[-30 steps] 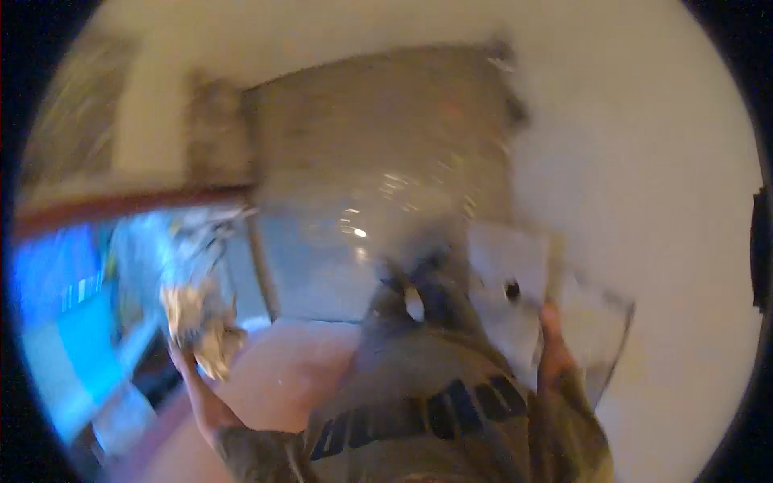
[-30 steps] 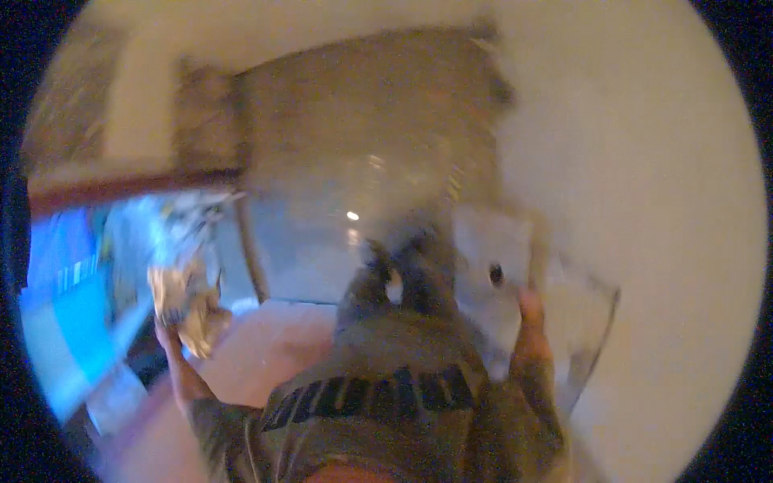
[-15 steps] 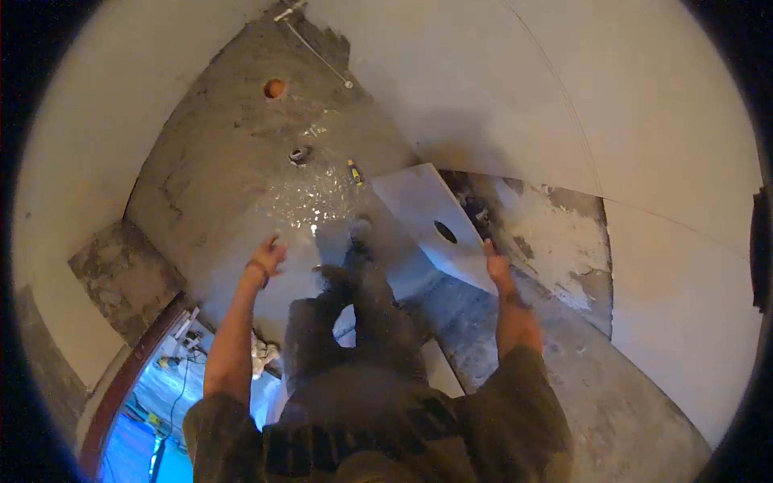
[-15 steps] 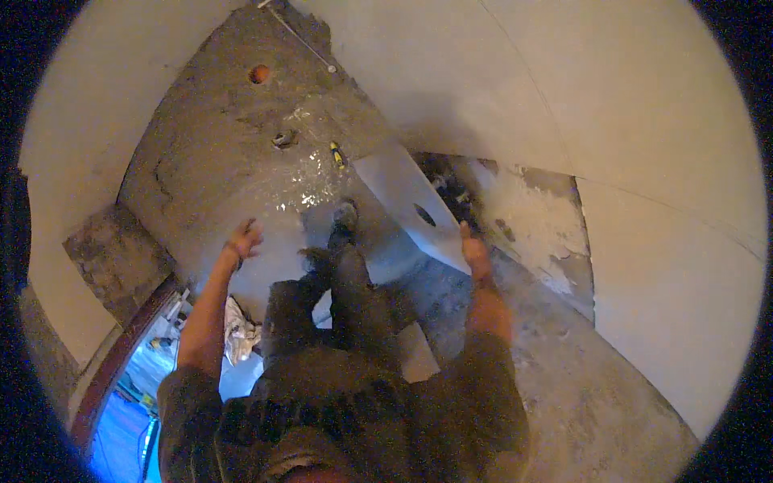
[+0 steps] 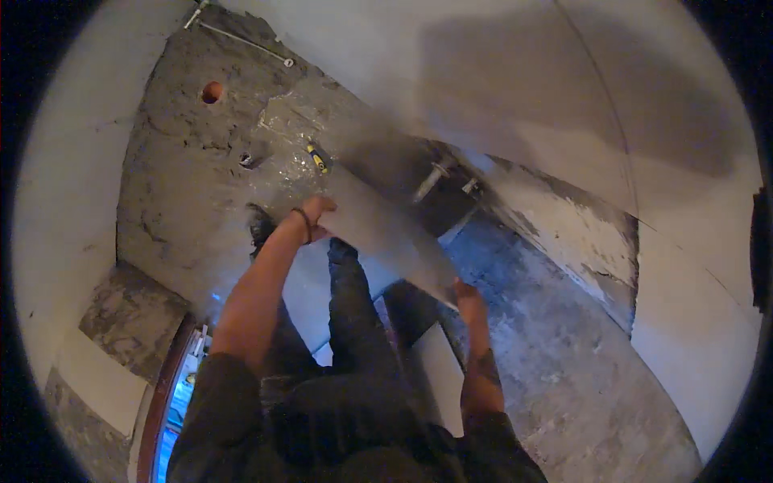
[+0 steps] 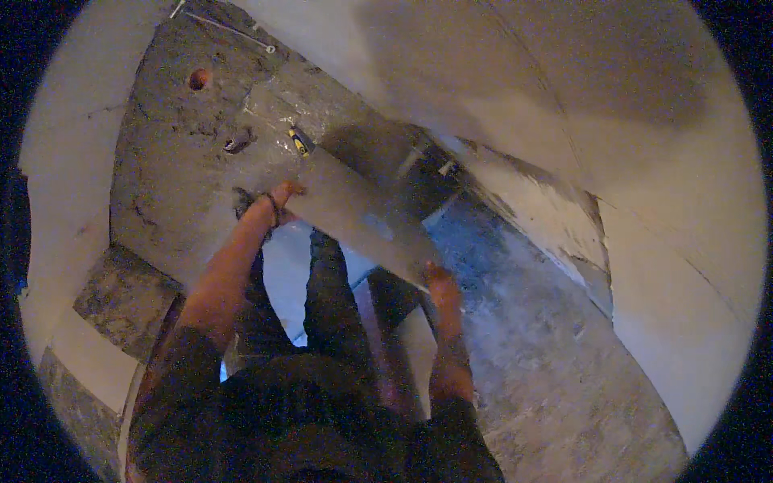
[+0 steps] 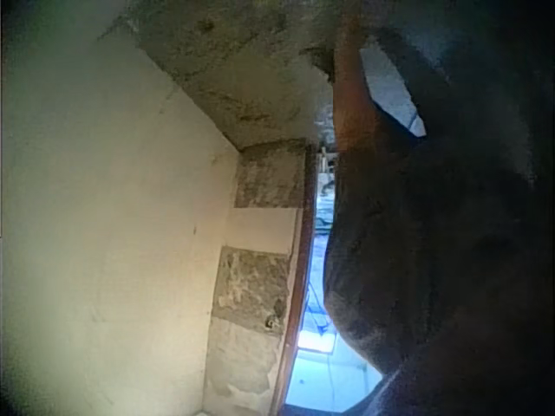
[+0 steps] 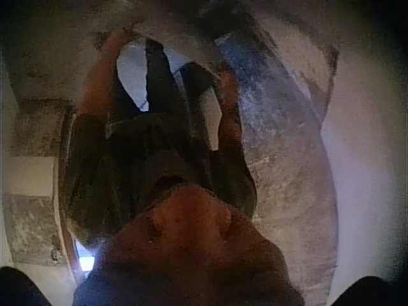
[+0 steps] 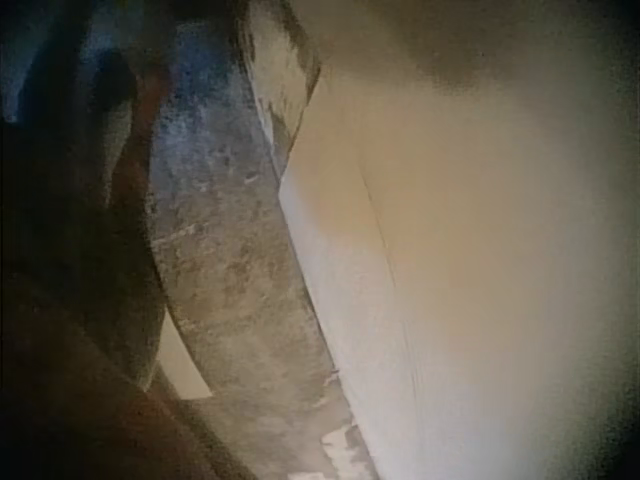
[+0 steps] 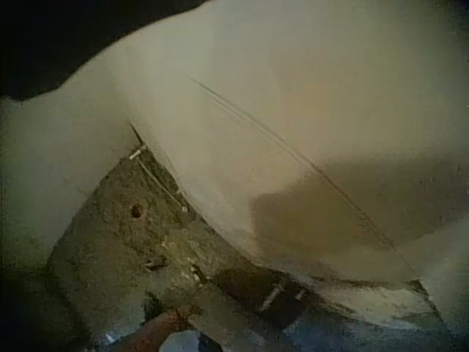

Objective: The person prepares the concrete subfloor by scraping it with a trowel, then places a pre-cut floor tile around a drain and taps it into place with a rubber mallet.

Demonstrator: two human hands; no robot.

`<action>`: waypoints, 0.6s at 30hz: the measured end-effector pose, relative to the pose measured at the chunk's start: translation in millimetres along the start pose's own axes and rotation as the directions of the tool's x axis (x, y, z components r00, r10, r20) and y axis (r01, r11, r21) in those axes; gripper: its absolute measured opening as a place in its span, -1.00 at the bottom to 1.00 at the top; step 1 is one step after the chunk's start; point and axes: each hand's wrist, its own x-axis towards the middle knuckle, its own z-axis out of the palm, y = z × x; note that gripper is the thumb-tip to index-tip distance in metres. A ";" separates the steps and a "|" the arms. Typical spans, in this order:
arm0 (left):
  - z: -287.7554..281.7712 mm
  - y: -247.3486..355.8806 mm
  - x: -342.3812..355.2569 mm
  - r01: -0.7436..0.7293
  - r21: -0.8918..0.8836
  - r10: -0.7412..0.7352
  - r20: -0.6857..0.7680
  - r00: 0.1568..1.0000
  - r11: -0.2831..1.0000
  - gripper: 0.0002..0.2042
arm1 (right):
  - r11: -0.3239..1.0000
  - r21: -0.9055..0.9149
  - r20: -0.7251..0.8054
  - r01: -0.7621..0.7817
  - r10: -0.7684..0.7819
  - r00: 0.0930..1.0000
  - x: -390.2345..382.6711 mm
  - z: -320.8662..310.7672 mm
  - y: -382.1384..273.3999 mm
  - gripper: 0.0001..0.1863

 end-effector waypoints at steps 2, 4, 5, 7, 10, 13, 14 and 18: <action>-42.4 -24.0 1.7 -0.174 0.389 0.171 0.041 0.984 0.905 -0.47 | 0.902 0.173 0.248 -0.395 0.348 0.904 -9.5 1.6 37.7 -0.63; -61.4 -48.7 -4.6 -0.394 0.565 0.354 0.184 0.917 0.725 -0.49 | 0.699 0.233 0.448 -0.676 0.539 0.713 -26.5 8.0 60.3 -0.62; -60.9 -51.2 -12.6 -0.495 0.625 0.442 0.255 0.860 0.603 -0.50 | 0.617 0.248 0.505 -0.747 0.576 0.643 -28.6 14.8 68.7 -0.62; -44.2 -36.5 -27.0 -0.358 0.566 0.339 0.142 0.930 0.743 -0.48 | 0.487 0.269 0.585 -0.831 0.603 0.542 -34.1 38.4 78.3 -0.60; 8.8 30.9 -44.5 0.342 0.145 -0.302 -0.242 0.922 0.928 -0.50 | 0.336 0.335 0.633 -0.880 0.611 0.474 -44.4 65.7 86.4 -0.58; -40.0 -19.9 -23.3 0.213 0.610 -0.164 -0.137 0.977 0.763 -0.60 | 0.274 0.390 0.674 -0.879 0.565 0.475 -45.1 75.5 75.6 -0.56; -57.6 -34.7 -6.9 0.048 0.877 -0.106 0.003 0.994 0.478 -0.61 | 0.254 0.410 0.680 -0.876 0.554 0.479 -46.9 74.8 68.6 -0.55; -32.7 -18.6 -6.7 0.078 0.990 -0.093 -0.067 0.993 0.119 -0.57 | 0.143 0.469 0.669 -0.872 0.586 0.456 -57.7 73.9 44.3 -0.51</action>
